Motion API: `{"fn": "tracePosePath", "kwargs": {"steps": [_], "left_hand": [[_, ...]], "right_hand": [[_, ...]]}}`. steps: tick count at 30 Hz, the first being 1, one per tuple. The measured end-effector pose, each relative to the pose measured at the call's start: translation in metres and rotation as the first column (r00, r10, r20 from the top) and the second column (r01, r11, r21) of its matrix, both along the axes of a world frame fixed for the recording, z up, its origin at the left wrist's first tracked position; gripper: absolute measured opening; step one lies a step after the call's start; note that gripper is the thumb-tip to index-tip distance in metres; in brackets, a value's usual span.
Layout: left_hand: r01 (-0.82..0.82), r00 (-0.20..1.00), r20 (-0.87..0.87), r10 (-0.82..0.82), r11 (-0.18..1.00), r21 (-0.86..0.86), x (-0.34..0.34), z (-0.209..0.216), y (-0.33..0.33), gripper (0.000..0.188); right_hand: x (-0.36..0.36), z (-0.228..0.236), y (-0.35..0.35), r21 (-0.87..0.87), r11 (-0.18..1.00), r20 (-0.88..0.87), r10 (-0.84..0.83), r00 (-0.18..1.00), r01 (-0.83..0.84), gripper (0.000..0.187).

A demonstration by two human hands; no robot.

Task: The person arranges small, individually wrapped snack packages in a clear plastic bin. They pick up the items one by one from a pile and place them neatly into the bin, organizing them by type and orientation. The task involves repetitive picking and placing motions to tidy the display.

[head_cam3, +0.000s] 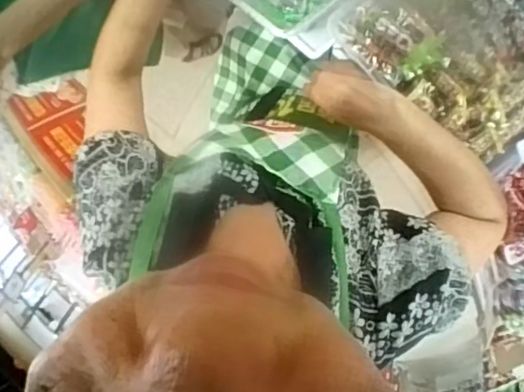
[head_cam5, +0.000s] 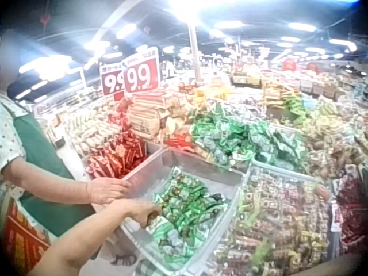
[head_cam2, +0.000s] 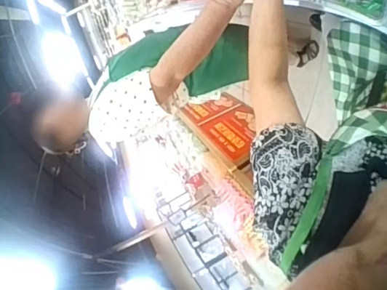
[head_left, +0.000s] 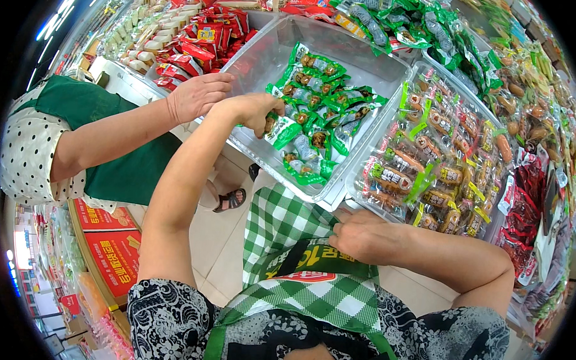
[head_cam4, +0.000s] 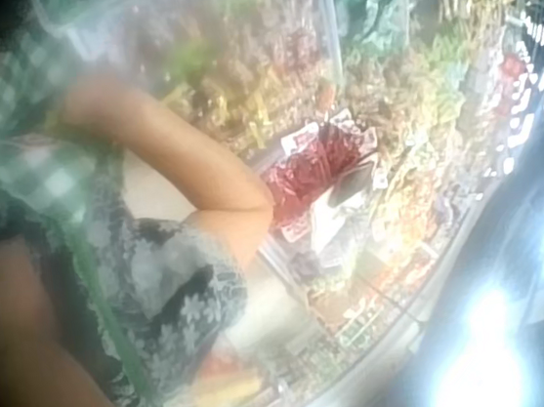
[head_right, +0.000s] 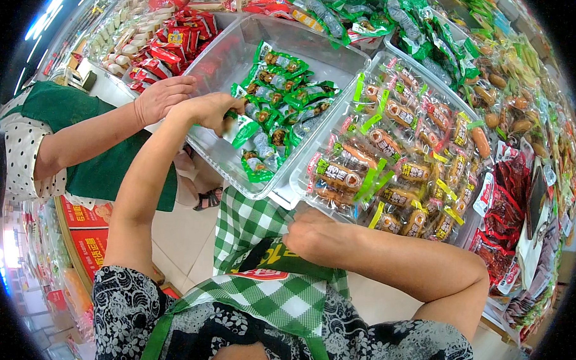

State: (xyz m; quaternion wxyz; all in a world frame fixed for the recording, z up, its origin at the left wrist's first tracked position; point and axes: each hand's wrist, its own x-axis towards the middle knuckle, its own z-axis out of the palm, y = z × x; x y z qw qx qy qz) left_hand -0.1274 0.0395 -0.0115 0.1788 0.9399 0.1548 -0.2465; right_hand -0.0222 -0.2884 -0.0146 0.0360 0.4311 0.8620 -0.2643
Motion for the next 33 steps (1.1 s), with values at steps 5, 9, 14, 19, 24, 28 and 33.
{"fn": "tracePosePath", "kwargs": {"steps": [5,9,14,19,24,28,33], "left_hand": [[-0.201,0.904,0.338,0.263,0.958,-0.206,0.0,0.011,0.0,0.037],[-0.425,0.71,0.373,0.597,0.786,-0.45,0.007,0.025,-0.005,0.041],[-0.703,0.562,-0.029,0.827,0.459,-0.544,-0.004,0.006,0.012,0.051],[-0.809,0.588,-0.263,0.765,0.56,-0.181,-0.003,-0.004,0.014,0.061],[-0.696,0.684,-0.212,0.698,0.711,0.098,0.004,0.002,0.003,0.061],[-0.559,0.798,-0.161,0.581,0.813,0.161,0.001,0.008,-0.004,0.058],[-0.419,0.905,-0.065,0.421,0.907,0.04,0.0,0.007,-0.013,0.033]], "right_hand": [[0.0,0.0,0.001,-0.029,1.0,-0.006,0.01,1.0,-0.01,0.016],[0.0,-0.001,0.002,-0.058,0.998,0.01,0.004,1.0,-0.003,0.016],[0.0,-0.002,-0.001,0.002,1.0,-0.03,0.012,0.999,-0.012,0.016],[0.001,-0.001,-0.001,0.01,1.0,-0.021,0.014,1.0,-0.014,0.016],[0.001,-0.001,0.0,0.002,1.0,-0.004,0.015,1.0,-0.015,0.017],[0.001,-0.004,-0.002,0.0,1.0,-0.028,-0.012,1.0,0.012,0.017],[0.001,-0.004,-0.002,0.001,1.0,-0.026,-0.002,1.0,0.002,0.017]]}}
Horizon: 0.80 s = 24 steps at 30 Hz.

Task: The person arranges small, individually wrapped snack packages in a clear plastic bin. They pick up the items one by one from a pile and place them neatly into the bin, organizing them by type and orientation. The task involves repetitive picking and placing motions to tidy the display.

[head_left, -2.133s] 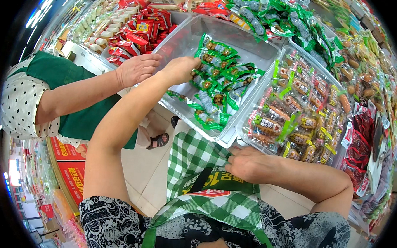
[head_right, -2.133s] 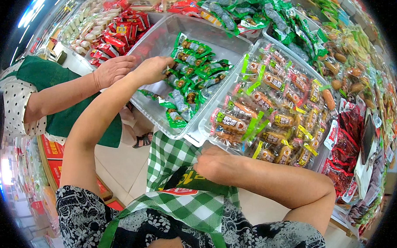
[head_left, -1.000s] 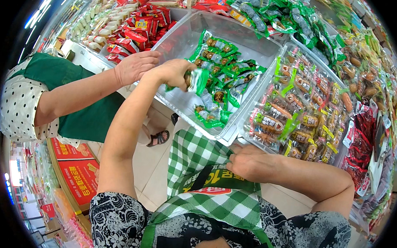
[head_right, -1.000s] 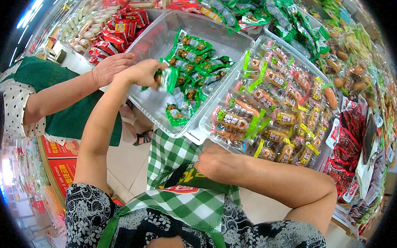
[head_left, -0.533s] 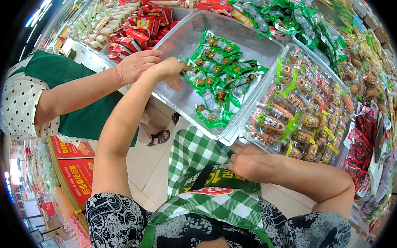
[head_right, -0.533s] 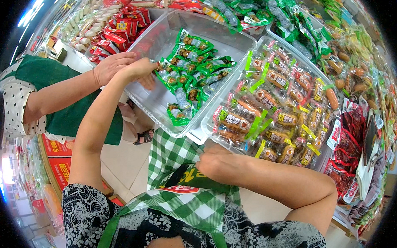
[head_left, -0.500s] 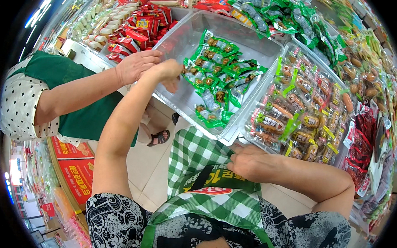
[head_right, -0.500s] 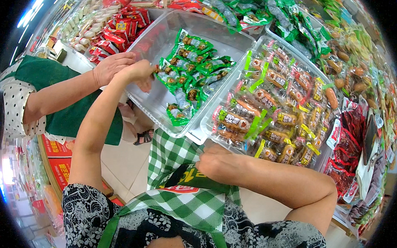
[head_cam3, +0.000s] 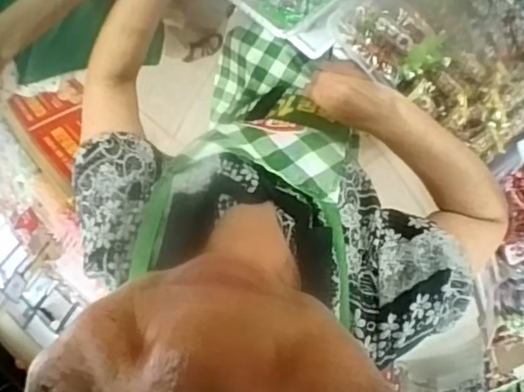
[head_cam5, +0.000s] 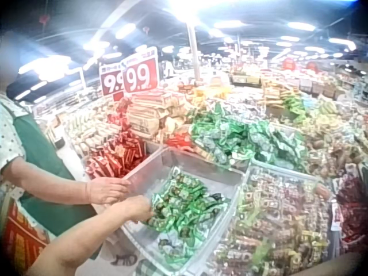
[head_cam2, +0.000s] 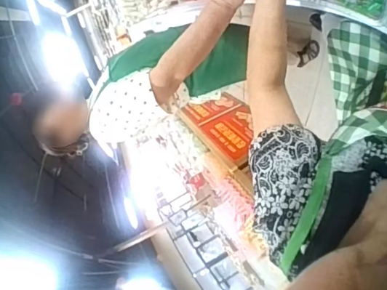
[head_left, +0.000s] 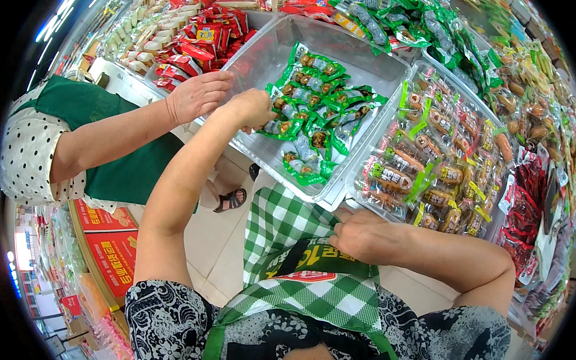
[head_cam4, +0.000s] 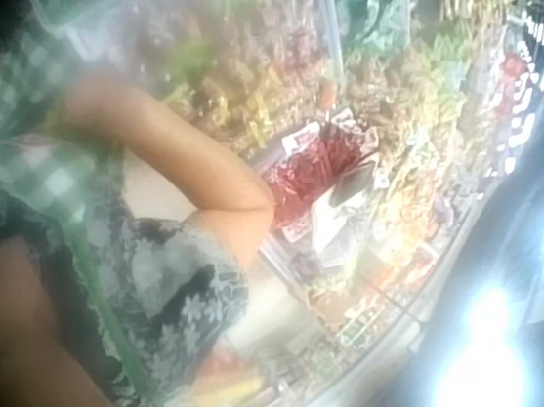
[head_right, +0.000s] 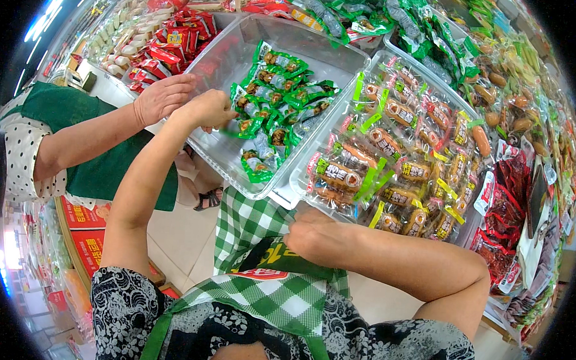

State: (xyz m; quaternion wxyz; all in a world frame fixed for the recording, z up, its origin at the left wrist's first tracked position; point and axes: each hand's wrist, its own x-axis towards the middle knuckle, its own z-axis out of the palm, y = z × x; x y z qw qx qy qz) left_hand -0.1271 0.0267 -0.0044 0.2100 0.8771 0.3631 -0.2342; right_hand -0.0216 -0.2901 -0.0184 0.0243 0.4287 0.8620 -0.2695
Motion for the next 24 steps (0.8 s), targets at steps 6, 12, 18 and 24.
{"fn": "tracePosePath", "kwargs": {"steps": [6,12,18,24], "left_hand": [[0.188,0.977,0.11,-0.181,0.98,-0.059,-0.002,0.008,-0.011,0.047],[0.307,0.948,-0.067,-0.311,0.95,-0.055,0.004,0.0,-0.006,0.049],[0.641,0.72,0.048,-0.693,0.69,0.336,-0.003,-0.031,0.023,0.043],[0.592,0.749,0.049,-0.661,0.7,0.4,0.003,-0.024,0.013,0.037]], "right_hand": [[0.001,0.0,-0.001,0.001,1.0,-0.017,-0.007,1.0,0.007,0.018],[0.001,0.003,0.001,-0.013,1.0,0.041,0.014,0.999,-0.014,0.018],[0.001,0.0,-0.002,0.002,1.0,0.038,0.015,0.999,-0.015,0.019],[0.004,-0.009,-0.007,0.051,0.999,0.001,0.011,1.0,-0.011,0.019]]}}
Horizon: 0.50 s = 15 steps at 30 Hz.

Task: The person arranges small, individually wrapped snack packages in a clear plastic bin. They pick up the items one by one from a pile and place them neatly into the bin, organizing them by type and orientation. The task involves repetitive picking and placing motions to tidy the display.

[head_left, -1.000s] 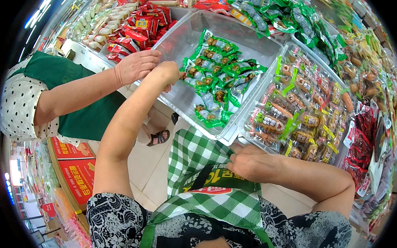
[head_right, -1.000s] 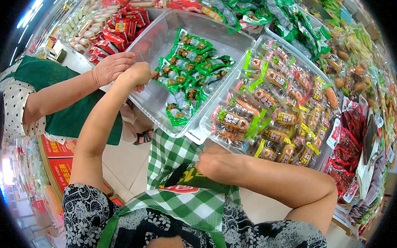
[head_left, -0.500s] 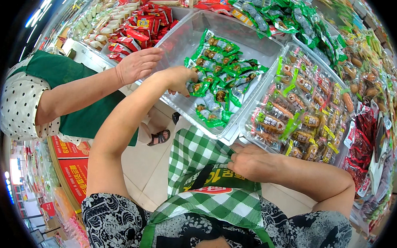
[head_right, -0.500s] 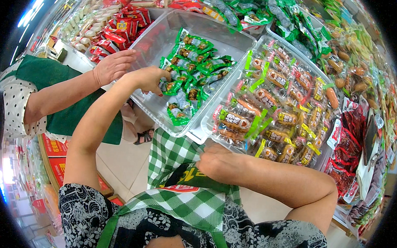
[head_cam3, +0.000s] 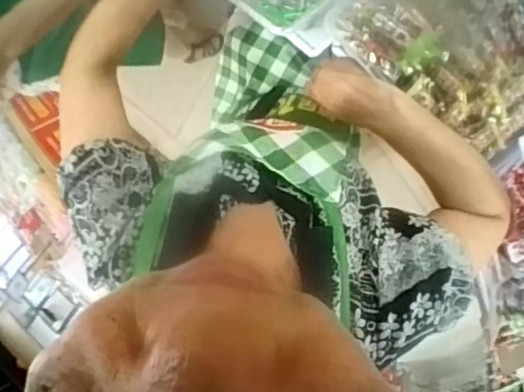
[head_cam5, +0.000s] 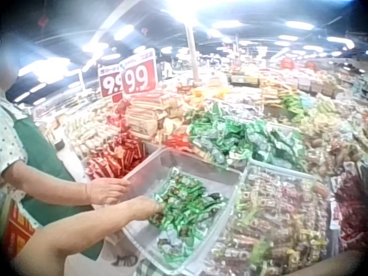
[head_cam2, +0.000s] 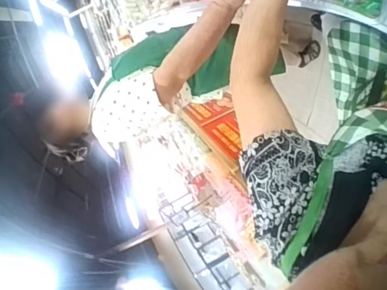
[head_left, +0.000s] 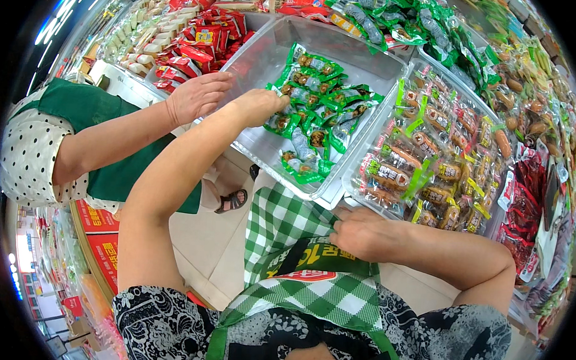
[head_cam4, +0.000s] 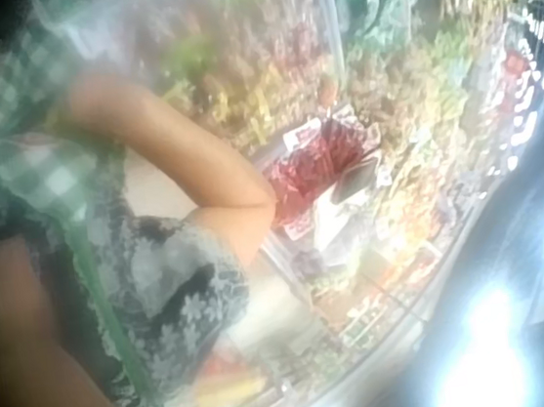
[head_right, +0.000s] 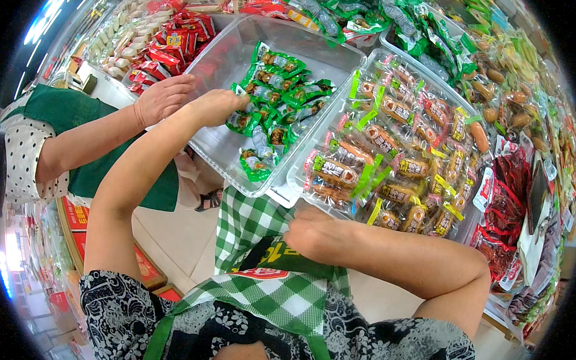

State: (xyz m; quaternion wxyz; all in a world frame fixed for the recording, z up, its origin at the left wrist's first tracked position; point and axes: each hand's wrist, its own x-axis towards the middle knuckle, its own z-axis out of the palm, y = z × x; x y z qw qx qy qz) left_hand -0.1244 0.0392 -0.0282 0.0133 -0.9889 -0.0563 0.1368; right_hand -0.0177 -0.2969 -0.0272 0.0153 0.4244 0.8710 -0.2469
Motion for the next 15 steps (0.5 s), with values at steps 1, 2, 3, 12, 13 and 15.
{"fn": "tracePosePath", "kwargs": {"steps": [1,2,3,12,13,15], "left_hand": [[-0.01,1.0,0.003,0.01,1.0,-0.001,-0.001,0.002,-0.002,0.037],[-0.02,1.0,0.006,0.02,1.0,-0.002,-0.002,0.003,-0.005,0.036],[-0.024,1.0,0.009,0.024,1.0,-0.006,0.001,0.008,-0.011,0.036],[0.212,0.972,-0.048,-0.232,0.941,-0.264,0.025,0.026,-0.063,0.052],[0.282,0.954,-0.03,-0.298,0.927,-0.247,0.027,0.019,-0.067,0.051],[0.308,0.94,-0.074,-0.332,0.923,-0.229,0.032,0.014,-0.069,0.05]], "right_hand": [[0.0,-0.001,0.0,0.007,1.0,-0.002,0.003,1.0,-0.002,0.019],[0.0,-0.002,0.0,0.014,1.0,-0.003,0.005,1.0,-0.005,0.018],[0.0,-0.003,-0.001,0.02,1.0,-0.005,0.001,1.0,-0.001,0.018],[0.001,-0.004,0.0,-0.004,1.0,-0.024,-0.005,1.0,0.005,0.018],[0.0,-0.005,-0.001,0.011,1.0,-0.03,-0.009,1.0,0.01,0.018],[0.0,-0.007,-0.003,0.039,0.999,-0.044,-0.023,0.999,0.025,0.018]]}}
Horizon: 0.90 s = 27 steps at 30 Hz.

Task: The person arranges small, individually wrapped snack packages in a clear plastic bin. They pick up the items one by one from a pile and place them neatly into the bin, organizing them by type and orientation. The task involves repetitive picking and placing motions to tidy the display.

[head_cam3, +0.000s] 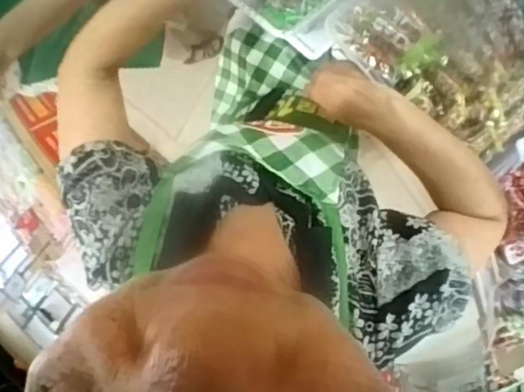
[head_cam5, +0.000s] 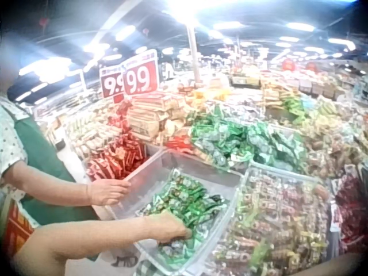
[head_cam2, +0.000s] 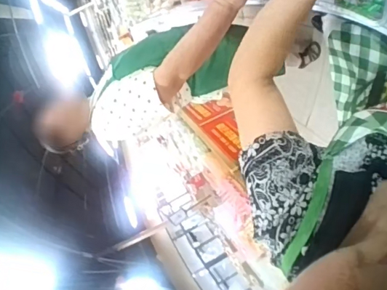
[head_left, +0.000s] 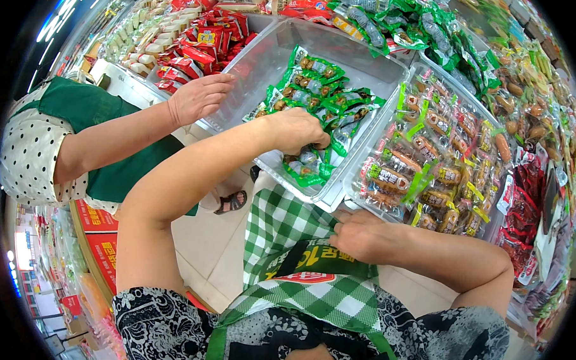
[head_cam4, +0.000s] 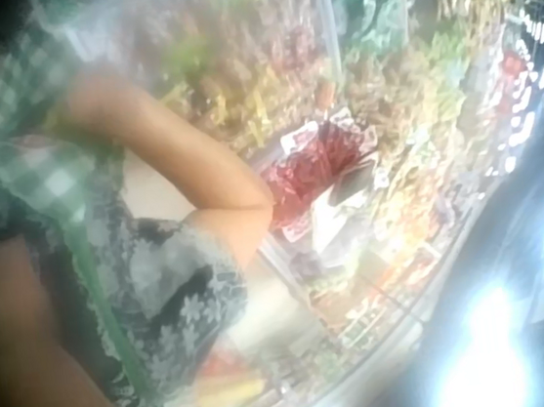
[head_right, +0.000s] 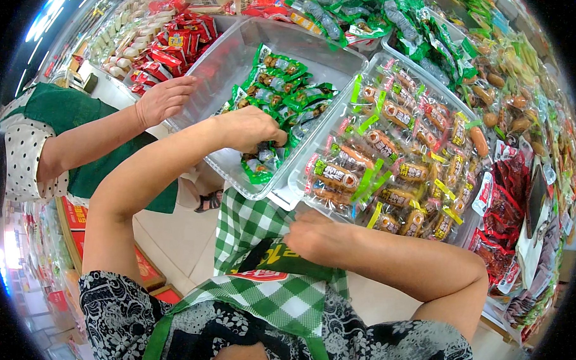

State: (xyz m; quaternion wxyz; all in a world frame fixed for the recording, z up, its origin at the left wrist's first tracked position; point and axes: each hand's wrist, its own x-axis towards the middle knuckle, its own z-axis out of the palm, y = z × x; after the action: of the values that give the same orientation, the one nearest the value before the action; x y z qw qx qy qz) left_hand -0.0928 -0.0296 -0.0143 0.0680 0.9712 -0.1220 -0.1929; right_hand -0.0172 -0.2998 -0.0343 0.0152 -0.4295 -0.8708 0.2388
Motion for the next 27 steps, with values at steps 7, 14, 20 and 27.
{"fn": "tracePosePath", "kwargs": {"steps": [7,14,20,27], "left_hand": [[-0.113,0.992,0.042,0.123,0.978,-0.177,-0.011,0.022,-0.001,0.045],[-0.492,0.839,-0.202,0.505,0.547,-0.677,-0.044,0.038,0.02,0.041],[-0.283,0.805,-0.117,0.582,0.203,-0.938,-0.065,0.057,0.019,0.041],[-0.204,0.724,-0.05,0.688,0.145,-0.968,-0.084,0.045,0.019,0.042]], "right_hand": [[0.0,0.002,0.005,-0.087,0.996,0.041,0.024,0.999,-0.02,0.019],[-0.002,0.013,0.01,-0.116,0.993,0.058,0.038,0.998,-0.031,0.019],[-0.008,0.023,0.018,-0.055,0.997,-0.074,0.05,0.996,-0.054,0.014],[-0.021,0.081,0.015,-0.018,0.998,-0.327,-0.061,0.943,0.059,0.022]]}}
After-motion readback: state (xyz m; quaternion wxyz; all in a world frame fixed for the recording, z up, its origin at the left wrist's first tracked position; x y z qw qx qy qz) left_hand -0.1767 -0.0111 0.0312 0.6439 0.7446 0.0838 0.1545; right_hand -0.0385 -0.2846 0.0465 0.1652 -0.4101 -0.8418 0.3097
